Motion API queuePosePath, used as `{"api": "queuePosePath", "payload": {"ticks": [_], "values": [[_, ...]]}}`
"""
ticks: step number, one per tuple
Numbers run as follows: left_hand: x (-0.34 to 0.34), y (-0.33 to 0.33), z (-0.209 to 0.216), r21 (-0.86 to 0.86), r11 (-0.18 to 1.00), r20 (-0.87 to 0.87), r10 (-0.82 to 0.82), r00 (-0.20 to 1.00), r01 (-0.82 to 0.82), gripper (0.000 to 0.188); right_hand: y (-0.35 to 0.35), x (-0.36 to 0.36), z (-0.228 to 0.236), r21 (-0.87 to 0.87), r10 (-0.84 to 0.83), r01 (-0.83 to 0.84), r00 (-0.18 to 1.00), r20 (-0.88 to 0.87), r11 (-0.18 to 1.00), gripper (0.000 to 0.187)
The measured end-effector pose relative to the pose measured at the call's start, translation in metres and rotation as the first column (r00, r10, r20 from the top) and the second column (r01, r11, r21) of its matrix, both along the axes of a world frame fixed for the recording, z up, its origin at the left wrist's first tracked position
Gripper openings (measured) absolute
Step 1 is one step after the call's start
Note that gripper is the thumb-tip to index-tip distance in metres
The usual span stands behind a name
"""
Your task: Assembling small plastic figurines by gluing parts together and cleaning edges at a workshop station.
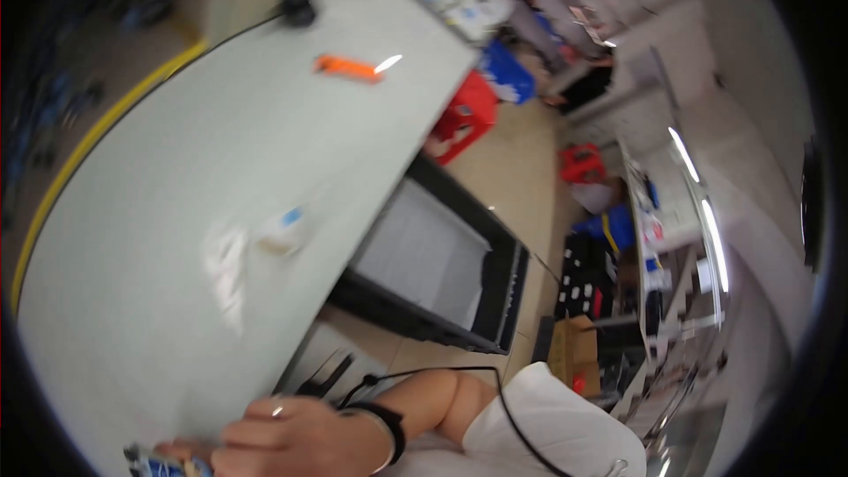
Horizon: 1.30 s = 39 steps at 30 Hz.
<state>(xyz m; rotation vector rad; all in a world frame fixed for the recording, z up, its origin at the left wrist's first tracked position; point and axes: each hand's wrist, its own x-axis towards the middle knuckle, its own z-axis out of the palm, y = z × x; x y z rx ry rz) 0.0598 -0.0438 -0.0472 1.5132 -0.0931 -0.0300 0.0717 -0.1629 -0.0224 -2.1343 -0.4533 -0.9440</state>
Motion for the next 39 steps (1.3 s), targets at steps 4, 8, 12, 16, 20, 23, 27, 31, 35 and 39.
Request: {"api": "queuePosePath", "payload": {"ticks": [4, 8, 12, 16, 20, 23, 27, 31, 35, 39], "values": [[0.0, 0.001, 0.004, 0.258, 0.959, -0.051, 0.131, 0.99, -0.114, 0.046, -0.004, -0.001, 0.007, -0.052, -0.001, -0.002, 0.998, -0.06, 0.999, 0.015], [-0.003, 0.0, 0.0, 0.198, 0.977, -0.005, 0.081, 0.997, -0.079, 0.04, -0.006, -0.003, 0.012, -0.022, -0.004, 0.003, 0.998, -0.063, 1.0, 0.017], [-0.011, 0.012, -0.023, 0.111, 0.985, -0.035, 0.139, 0.99, -0.134, 0.044, -0.006, -0.002, 0.013, -0.028, -0.024, 0.023, 0.998, -0.062, 0.999, 0.02], [-0.013, 0.016, -0.03, 0.003, 0.993, -0.06, 0.122, 0.991, -0.122, 0.045, -0.006, 0.001, 0.011, -0.019, -0.029, 0.028, 0.999, -0.045, 0.999, 0.02], [-0.011, 0.013, -0.026, 0.176, 0.979, -0.017, 0.108, 0.994, -0.103, 0.043, -0.005, 0.001, 0.008, -0.029, -0.028, 0.027, 0.999, -0.037, 0.999, 0.019], [-0.01, 0.012, -0.024, 0.173, 0.98, -0.054, 0.104, 0.993, -0.094, 0.044, -0.004, 0.001, 0.007, -0.04, -0.029, 0.027, 0.999, -0.04, 0.999, 0.019], [-0.006, 0.012, -0.016, 0.054, 0.998, -0.08, 0.027, 0.996, -0.023, 0.046, -0.003, 0.0, 0.008, -0.054, -0.05, 0.047, 0.997, -0.054, 0.997, 0.017], [-0.004, 0.013, -0.017, 0.17, 0.983, -0.044, 0.082, 0.996, -0.074, 0.047, -0.002, 0.001, 0.008, -0.041, -0.034, 0.032, 0.998, -0.048, 0.999, 0.018], [-0.016, 0.008, -0.021, -0.138, 0.949, -0.243, 0.244, 0.939, -0.283, 0.034, -0.001, 0.008, 0.002, -0.029, 0.039, -0.039, 0.999, -0.024, 0.999, 0.017], [-0.009, -0.002, -0.026, -0.268, 0.918, -0.169, 0.253, 0.953, -0.292, 0.056, 0.005, 0.003, -0.022, -0.01, -0.159, 0.16, 0.985, 0.07, 0.987, 0.016]]}}
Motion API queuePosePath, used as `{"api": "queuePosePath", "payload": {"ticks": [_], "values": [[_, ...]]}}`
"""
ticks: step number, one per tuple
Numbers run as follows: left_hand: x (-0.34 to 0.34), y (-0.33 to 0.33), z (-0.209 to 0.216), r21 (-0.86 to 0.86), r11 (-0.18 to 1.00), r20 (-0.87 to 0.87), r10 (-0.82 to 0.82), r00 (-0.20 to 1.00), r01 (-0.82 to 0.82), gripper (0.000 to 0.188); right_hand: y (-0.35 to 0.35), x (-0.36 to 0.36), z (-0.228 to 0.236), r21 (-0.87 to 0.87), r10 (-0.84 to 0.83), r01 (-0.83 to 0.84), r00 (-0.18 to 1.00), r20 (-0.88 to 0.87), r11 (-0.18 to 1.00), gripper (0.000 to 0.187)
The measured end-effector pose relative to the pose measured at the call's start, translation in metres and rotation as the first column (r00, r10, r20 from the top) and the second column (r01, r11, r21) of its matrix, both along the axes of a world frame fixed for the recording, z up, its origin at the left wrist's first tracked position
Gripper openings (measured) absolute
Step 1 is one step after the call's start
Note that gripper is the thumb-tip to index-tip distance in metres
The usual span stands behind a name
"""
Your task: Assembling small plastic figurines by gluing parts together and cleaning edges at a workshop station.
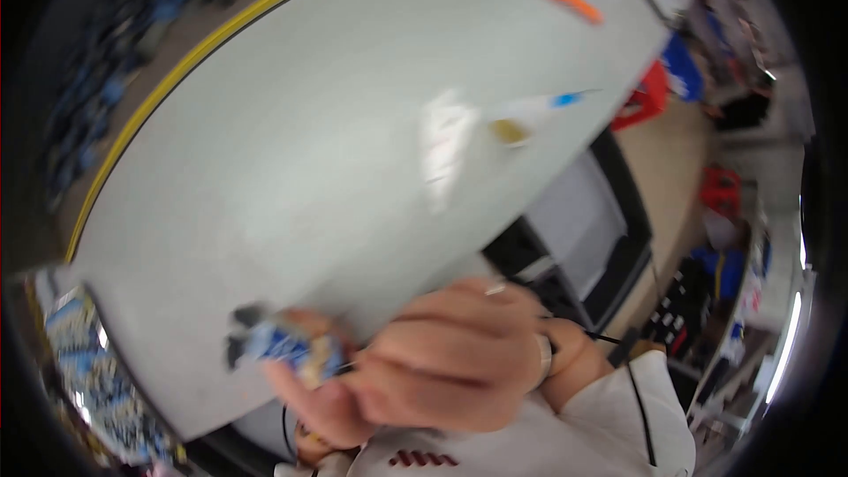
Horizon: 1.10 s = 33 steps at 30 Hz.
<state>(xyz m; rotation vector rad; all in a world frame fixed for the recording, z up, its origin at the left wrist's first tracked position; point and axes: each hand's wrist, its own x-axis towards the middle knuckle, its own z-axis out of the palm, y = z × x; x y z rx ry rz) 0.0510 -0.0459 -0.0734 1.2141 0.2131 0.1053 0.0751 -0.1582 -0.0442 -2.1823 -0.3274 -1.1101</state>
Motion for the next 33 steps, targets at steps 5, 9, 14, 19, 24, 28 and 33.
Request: {"api": "queuePosePath", "payload": {"ticks": [5, 9, 14, 19, 24, 28, 33], "values": [[0.004, 0.012, 0.0, 0.118, 0.947, 0.058, -0.307, 0.95, 0.299, 0.039, -0.011, -0.005, 0.022, -0.101, 0.284, -0.339, 0.89, -0.357, 0.935, 0.018], [0.006, 0.013, 0.005, 0.148, 0.933, 0.076, -0.342, 0.936, 0.329, 0.04, -0.011, -0.009, 0.022, -0.075, 0.274, -0.318, 0.898, -0.345, 0.945, 0.021], [0.004, 0.016, 0.006, 0.164, 0.933, 0.042, -0.33, 0.943, 0.319, 0.039, -0.007, -0.009, 0.023, -0.077, 0.262, -0.303, 0.906, -0.332, 0.95, 0.023], [0.004, 0.014, 0.009, 0.148, 0.941, 0.034, -0.313, 0.949, 0.304, 0.038, -0.006, -0.011, 0.02, -0.05, 0.262, -0.288, 0.92, -0.292, 0.956, 0.024], [0.003, 0.013, 0.011, 0.129, 0.949, 0.028, -0.293, 0.956, 0.287, 0.038, -0.007, -0.01, 0.023, -0.045, 0.292, -0.319, 0.909, -0.297, 0.947, 0.025], [0.003, 0.014, 0.008, 0.161, 0.939, 0.058, -0.315, 0.947, 0.303, 0.038, -0.007, -0.01, 0.022, -0.026, 0.302, -0.322, 0.91, -0.282, 0.946, 0.024], [0.002, 0.015, 0.011, 0.144, 0.935, 0.034, -0.333, 0.942, 0.325, 0.039, -0.009, -0.008, 0.019, -0.013, 0.326, -0.339, 0.914, -0.24, 0.941, 0.023]]}}
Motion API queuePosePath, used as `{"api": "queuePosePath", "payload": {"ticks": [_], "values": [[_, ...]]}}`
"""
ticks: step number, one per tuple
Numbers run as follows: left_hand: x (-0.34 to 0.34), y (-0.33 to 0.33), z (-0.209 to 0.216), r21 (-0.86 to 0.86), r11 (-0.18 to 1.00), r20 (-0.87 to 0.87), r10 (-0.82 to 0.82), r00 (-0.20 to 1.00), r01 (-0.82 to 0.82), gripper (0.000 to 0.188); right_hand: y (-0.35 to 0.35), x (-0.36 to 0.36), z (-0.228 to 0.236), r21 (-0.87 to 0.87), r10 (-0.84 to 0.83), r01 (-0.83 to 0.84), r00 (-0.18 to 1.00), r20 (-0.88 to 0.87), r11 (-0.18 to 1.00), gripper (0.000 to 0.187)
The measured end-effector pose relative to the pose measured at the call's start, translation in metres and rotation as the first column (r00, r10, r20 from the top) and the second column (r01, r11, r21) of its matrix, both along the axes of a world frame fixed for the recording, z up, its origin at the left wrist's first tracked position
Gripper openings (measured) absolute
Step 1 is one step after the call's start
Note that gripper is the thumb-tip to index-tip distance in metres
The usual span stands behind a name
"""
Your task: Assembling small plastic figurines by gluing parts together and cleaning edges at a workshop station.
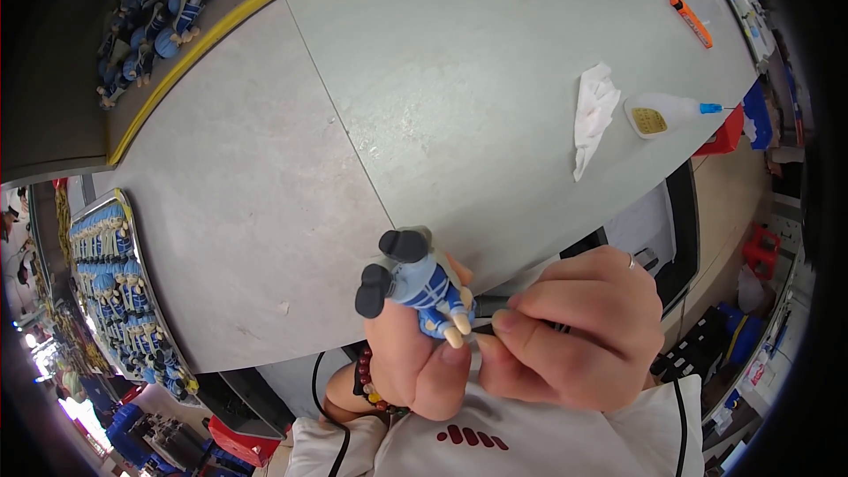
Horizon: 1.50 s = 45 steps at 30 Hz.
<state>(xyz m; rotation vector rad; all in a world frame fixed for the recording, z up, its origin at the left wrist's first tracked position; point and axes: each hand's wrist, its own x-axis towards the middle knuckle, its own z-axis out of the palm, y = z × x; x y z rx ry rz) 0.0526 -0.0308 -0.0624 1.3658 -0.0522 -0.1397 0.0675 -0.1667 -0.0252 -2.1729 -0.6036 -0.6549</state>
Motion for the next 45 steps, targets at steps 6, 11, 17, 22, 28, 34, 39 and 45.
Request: {"api": "queuePosePath", "payload": {"ticks": [6, 11, 17, 22, 28, 34, 39, 45], "values": [[0.001, -0.004, 0.0, -0.06, 0.997, -0.003, 0.049, 0.999, -0.05, 0.039, 0.001, -0.001, -0.002, -0.01, 0.045, -0.045, 0.998, 0.035, 0.999, 0.023], [-0.001, -0.004, 0.003, -0.039, 0.998, -0.02, 0.051, 0.998, -0.052, 0.039, -0.003, -0.006, -0.003, 0.019, -0.015, 0.015, 1.0, 0.027, 1.0, 0.023], [-0.004, -0.007, 0.001, -0.016, 0.997, -0.032, 0.075, 0.997, -0.076, 0.052, -0.002, -0.008, -0.001, -0.014, -0.048, 0.049, 0.998, 0.045, 0.999, 0.023], [-0.002, -0.004, -0.006, 0.058, 0.998, 0.138, -0.029, 0.99, 0.021, 0.05, 0.0, -0.004, 0.009, -0.067, -0.046, 0.047, 0.999, 0.019, 0.997, 0.022], [0.0, -0.007, -0.005, 0.022, 1.0, 0.142, 0.004, 0.99, -0.007, 0.046, 0.001, -0.007, 0.004, -0.07, -0.064, 0.066, 0.997, 0.032, 0.995, 0.02], [0.001, -0.007, -0.006, 0.045, 0.999, 0.181, -0.023, 0.983, 0.015, 0.044, 0.0, -0.008, 0.004, -0.073, -0.091, 0.093, 0.995, 0.033, 0.993, 0.019], [0.002, -0.005, -0.008, 0.108, 0.993, 0.294, -0.07, 0.953, 0.04, 0.043, 0.003, -0.005, 0.006, -0.1, -0.06, 0.065, 0.997, 0.055, 0.993, 0.02], [0.002, -0.004, -0.006, 0.062, 0.996, 0.168, -0.067, 0.984, 0.058, 0.042, 0.003, -0.006, 0.005, -0.107, -0.064, 0.068, 0.997, 0.038, 0.992, 0.021]]}}
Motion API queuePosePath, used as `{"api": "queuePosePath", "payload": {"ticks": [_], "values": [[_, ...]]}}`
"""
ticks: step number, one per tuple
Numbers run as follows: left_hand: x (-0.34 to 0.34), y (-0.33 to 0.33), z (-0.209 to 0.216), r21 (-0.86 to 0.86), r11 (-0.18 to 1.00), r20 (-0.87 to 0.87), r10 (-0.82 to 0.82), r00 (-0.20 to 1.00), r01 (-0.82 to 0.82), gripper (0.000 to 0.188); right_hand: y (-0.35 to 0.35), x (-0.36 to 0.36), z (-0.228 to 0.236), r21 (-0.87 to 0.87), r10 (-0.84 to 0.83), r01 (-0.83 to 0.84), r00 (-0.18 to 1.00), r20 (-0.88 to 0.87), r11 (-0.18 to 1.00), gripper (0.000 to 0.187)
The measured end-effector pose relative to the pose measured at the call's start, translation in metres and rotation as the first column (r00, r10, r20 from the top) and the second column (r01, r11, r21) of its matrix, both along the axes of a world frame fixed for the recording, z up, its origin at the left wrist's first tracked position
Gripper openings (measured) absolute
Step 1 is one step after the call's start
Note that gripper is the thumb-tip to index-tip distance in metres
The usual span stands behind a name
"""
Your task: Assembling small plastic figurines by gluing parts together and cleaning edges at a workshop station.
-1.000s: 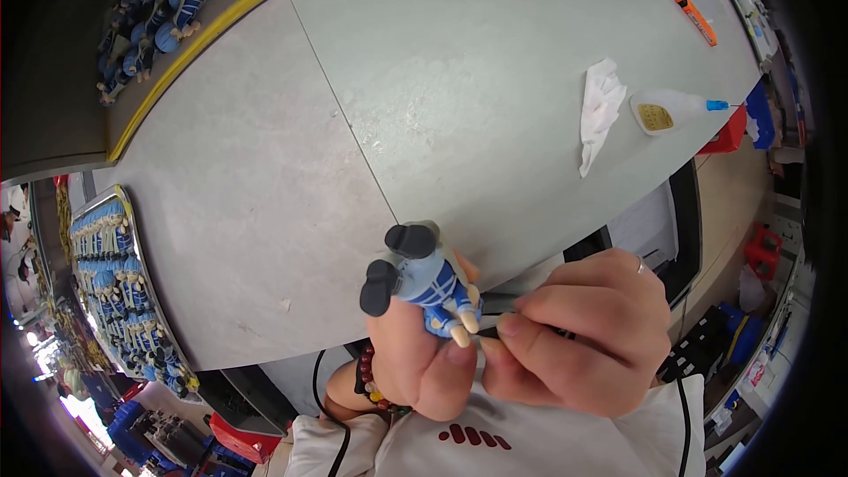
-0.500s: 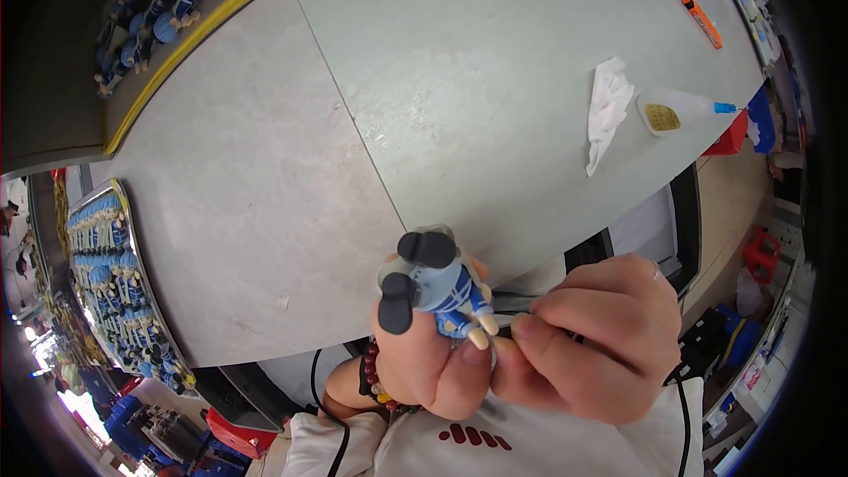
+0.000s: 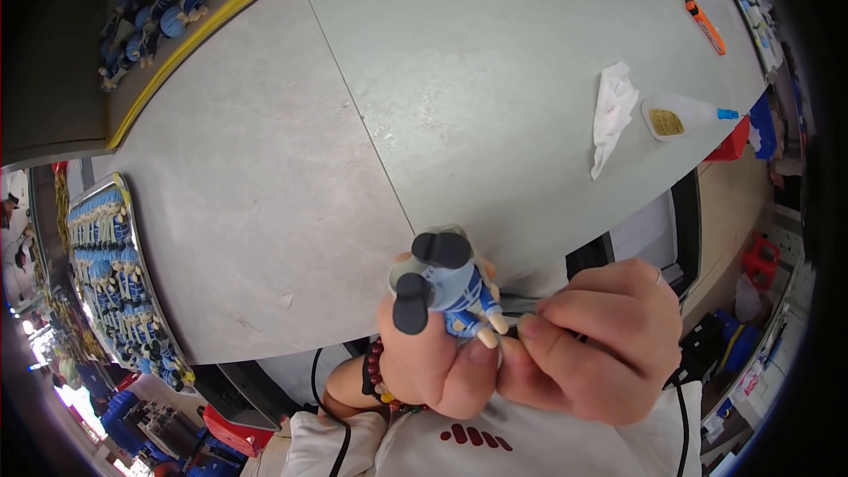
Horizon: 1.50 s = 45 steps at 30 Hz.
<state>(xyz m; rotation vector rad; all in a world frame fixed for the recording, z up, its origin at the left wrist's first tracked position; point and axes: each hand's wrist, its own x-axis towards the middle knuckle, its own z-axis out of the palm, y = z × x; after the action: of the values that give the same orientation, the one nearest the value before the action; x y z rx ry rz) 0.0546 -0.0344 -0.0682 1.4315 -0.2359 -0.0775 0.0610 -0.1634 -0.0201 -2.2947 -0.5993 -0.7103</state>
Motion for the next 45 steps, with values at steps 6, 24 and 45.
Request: {"api": "queuePosePath", "payload": {"ticks": [6, 24, 45], "values": [[-0.003, 0.0, 0.001, 0.0, 0.999, -0.003, 0.055, 0.998, -0.055, 0.046, -0.002, -0.003, 0.0, 0.027, -0.081, 0.082, 0.997, -0.01, 0.996, 0.02], [-0.002, 0.005, 0.008, -0.097, 0.995, -0.217, 0.006, 0.976, -0.028, 0.047, -0.003, -0.001, -0.005, 0.131, 0.063, -0.055, 0.996, -0.057, 0.99, 0.021], [-0.003, 0.0, 0.006, -0.183, 0.978, -0.147, 0.076, 0.986, -0.103, 0.039, 0.0, 0.001, 0.003, 0.078, 0.081, -0.074, 0.992, -0.101, 0.994, 0.021]]}}
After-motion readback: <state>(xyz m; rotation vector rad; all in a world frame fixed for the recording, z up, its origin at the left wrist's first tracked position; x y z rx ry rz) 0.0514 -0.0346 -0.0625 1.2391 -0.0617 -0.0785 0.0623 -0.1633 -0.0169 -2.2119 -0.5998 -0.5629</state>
